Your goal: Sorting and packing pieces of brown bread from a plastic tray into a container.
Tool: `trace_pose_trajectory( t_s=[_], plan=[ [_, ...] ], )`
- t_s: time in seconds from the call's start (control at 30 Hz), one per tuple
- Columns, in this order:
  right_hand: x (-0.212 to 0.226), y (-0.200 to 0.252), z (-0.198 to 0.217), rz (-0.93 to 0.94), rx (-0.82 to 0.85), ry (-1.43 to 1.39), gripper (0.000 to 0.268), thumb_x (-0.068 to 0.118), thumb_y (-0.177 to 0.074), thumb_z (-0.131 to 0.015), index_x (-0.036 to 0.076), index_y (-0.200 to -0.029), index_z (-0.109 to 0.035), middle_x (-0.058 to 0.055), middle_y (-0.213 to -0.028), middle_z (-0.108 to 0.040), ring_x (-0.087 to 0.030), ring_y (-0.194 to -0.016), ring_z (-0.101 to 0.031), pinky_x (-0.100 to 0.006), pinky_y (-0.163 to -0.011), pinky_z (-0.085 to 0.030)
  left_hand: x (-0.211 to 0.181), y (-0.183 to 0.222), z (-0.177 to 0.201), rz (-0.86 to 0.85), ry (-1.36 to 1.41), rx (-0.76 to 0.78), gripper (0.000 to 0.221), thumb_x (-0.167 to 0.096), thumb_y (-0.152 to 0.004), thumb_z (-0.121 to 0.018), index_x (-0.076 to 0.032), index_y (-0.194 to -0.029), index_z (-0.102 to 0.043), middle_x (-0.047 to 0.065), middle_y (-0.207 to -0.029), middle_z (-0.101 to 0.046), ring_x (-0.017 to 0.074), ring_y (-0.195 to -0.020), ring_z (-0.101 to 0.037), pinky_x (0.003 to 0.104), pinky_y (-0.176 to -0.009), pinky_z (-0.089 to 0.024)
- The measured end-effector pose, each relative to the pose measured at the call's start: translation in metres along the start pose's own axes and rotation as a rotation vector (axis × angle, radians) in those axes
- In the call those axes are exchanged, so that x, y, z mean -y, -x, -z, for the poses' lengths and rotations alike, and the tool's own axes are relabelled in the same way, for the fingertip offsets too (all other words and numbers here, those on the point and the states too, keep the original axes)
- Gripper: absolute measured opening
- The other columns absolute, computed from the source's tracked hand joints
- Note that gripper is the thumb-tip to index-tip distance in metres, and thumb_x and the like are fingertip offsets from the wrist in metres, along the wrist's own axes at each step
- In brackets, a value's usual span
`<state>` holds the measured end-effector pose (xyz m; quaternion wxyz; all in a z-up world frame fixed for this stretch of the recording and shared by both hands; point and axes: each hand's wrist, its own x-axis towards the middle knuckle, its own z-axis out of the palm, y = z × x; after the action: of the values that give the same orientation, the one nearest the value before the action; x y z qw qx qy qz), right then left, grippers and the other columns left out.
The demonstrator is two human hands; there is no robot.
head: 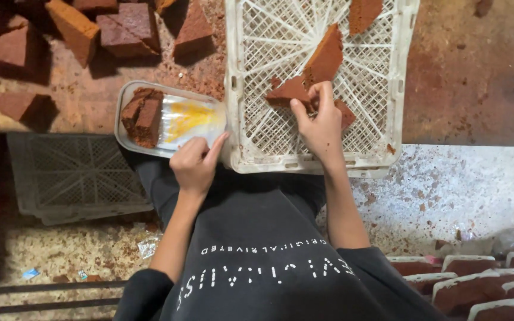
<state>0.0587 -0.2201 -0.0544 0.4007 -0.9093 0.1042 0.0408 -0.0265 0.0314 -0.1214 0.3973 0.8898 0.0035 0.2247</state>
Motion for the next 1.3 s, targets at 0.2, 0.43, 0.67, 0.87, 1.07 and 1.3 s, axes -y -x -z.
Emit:
trace_pose_trajectory(
  t_s=[0.2, 0.43, 0.67, 0.87, 1.07, 1.3],
  plan=[
    [-0.017, -0.005, -0.008, -0.042, 0.003, 0.032, 0.041, 0.049, -0.094, -0.07, 0.017, -0.101, -0.046, -0.025, -0.082, -0.065, -0.049, -0.085, -0.067, -0.053, -0.073, -0.049, 0.002, 0.003, -0.018, 0.058, -0.333, -0.008, 0.056, -0.05, -0.108, -0.055, -0.017, -0.063, -0.055, 0.008, -0.054, -0.053, 0.0354, -0.056, -0.062, 0.044, -0.055, -0.047],
    [-0.006, 0.006, -0.008, 0.021, 0.041, -0.13, 0.04, 0.029, -0.096, -0.069, 0.013, -0.125, -0.046, -0.027, -0.113, -0.068, -0.047, -0.107, -0.065, -0.055, -0.092, -0.05, -0.01, -0.009, 0.001, 0.193, -0.122, 0.286, 0.016, -0.037, -0.083, -0.042, -0.022, -0.083, -0.036, 0.011, -0.055, -0.042, 0.0393, -0.058, -0.056, 0.037, -0.073, -0.035],
    [0.003, 0.0, -0.013, 0.492, -0.198, 0.565, 0.053, 0.008, -0.082, -0.07, 0.021, -0.132, -0.06, -0.009, -0.133, -0.043, -0.035, -0.109, -0.044, -0.047, -0.083, -0.045, -0.01, -0.013, -0.002, 0.181, -0.208, 0.295, 0.018, -0.023, -0.079, -0.056, -0.019, -0.09, -0.042, 0.011, -0.058, -0.053, 0.0408, -0.06, -0.061, 0.044, -0.067, -0.043],
    [-0.007, -0.016, -0.009, 0.657, -0.126, 0.337, 0.037, 0.007, -0.081, -0.074, 0.017, -0.116, -0.071, -0.01, -0.123, -0.056, -0.035, -0.109, -0.058, -0.043, -0.093, -0.052, -0.016, -0.02, 0.006, 0.075, -0.279, 0.019, 0.023, -0.008, -0.079, -0.077, -0.019, -0.089, -0.059, -0.004, -0.117, -0.059, 0.0209, -0.086, -0.071, 0.035, -0.068, -0.058],
    [0.046, 0.029, 0.016, 0.713, -0.086, -0.464, 0.037, -0.018, -0.074, -0.067, 0.003, -0.104, -0.074, -0.02, -0.109, -0.068, -0.036, -0.101, -0.069, -0.044, -0.092, -0.056, -0.042, -0.041, 0.029, 0.139, -0.041, 0.198, 0.047, 0.006, -0.078, -0.065, -0.022, -0.113, -0.077, -0.003, -0.115, -0.072, 0.0285, -0.094, -0.073, 0.039, -0.075, -0.059],
    [0.077, 0.072, -0.011, 0.833, -0.001, -0.407, 0.029, -0.009, -0.072, -0.087, 0.006, -0.096, -0.081, -0.015, -0.104, -0.077, -0.031, -0.088, -0.077, -0.039, -0.082, -0.064, -0.047, -0.036, 0.036, 0.132, -0.24, 0.119, 0.036, 0.002, -0.08, -0.066, -0.024, -0.103, -0.076, -0.014, -0.121, -0.07, 0.0176, -0.101, -0.073, 0.033, -0.08, -0.059]
  ],
)
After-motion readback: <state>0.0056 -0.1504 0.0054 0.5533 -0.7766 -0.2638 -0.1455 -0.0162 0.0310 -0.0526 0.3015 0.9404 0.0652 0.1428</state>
